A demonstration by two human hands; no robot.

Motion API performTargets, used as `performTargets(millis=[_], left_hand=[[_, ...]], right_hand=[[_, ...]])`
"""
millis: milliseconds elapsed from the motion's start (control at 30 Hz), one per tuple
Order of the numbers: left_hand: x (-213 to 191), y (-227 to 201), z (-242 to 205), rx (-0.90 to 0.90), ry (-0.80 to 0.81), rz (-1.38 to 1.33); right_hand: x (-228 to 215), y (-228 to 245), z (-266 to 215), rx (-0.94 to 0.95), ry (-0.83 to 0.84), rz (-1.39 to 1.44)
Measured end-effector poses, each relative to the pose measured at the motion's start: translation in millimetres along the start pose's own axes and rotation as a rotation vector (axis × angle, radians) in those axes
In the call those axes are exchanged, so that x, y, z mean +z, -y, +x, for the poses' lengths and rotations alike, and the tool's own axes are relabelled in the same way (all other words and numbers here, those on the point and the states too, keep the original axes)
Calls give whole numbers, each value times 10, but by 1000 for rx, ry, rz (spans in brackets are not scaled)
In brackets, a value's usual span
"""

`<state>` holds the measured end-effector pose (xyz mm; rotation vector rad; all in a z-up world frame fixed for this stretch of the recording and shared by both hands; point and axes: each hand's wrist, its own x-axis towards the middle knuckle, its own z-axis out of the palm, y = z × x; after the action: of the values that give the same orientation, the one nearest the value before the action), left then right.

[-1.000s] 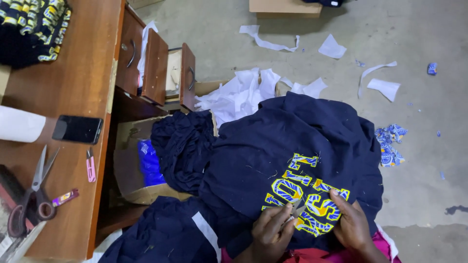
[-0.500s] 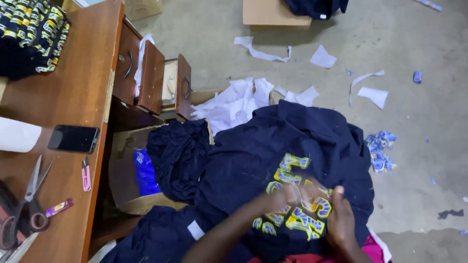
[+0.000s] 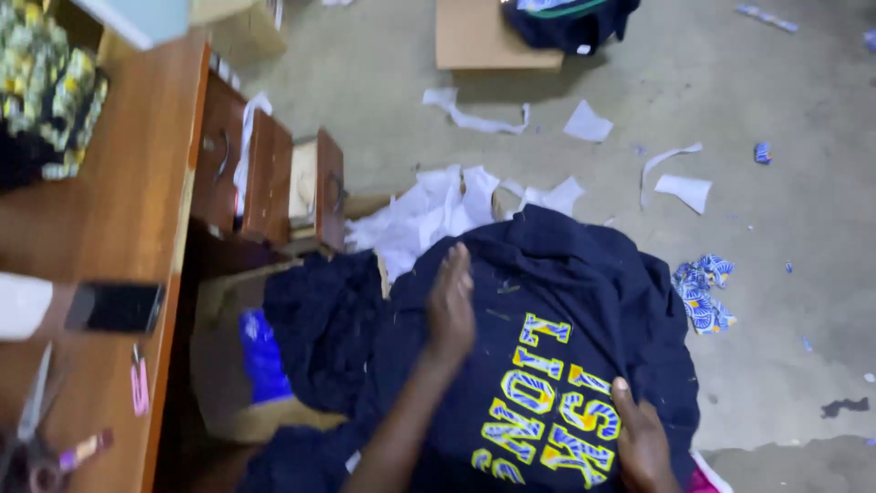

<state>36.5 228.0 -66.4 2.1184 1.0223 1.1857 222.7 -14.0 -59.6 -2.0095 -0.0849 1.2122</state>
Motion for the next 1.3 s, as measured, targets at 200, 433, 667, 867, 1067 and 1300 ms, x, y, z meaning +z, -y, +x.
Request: performTargets(millis=[200,433,667,867,1067,1300], left_hand=[[134,-400,90,203,602,12],[41,-780,-68,365,622,-645],[-18,-117,201,23,159,282],[402,48,-314,139,562,-1],[137,-505,-65,120,406,-187],[185,359,-323,-136,85,450]], right_hand=[[91,-156,277,17,164,544],[-10,-205,289,-46,111,62],[-57,-114,375,71,53,134],[-70,-16,283,12,125,209],[-60,174,356,89,147,303],[-369,-656,1260,-630,35,-756]])
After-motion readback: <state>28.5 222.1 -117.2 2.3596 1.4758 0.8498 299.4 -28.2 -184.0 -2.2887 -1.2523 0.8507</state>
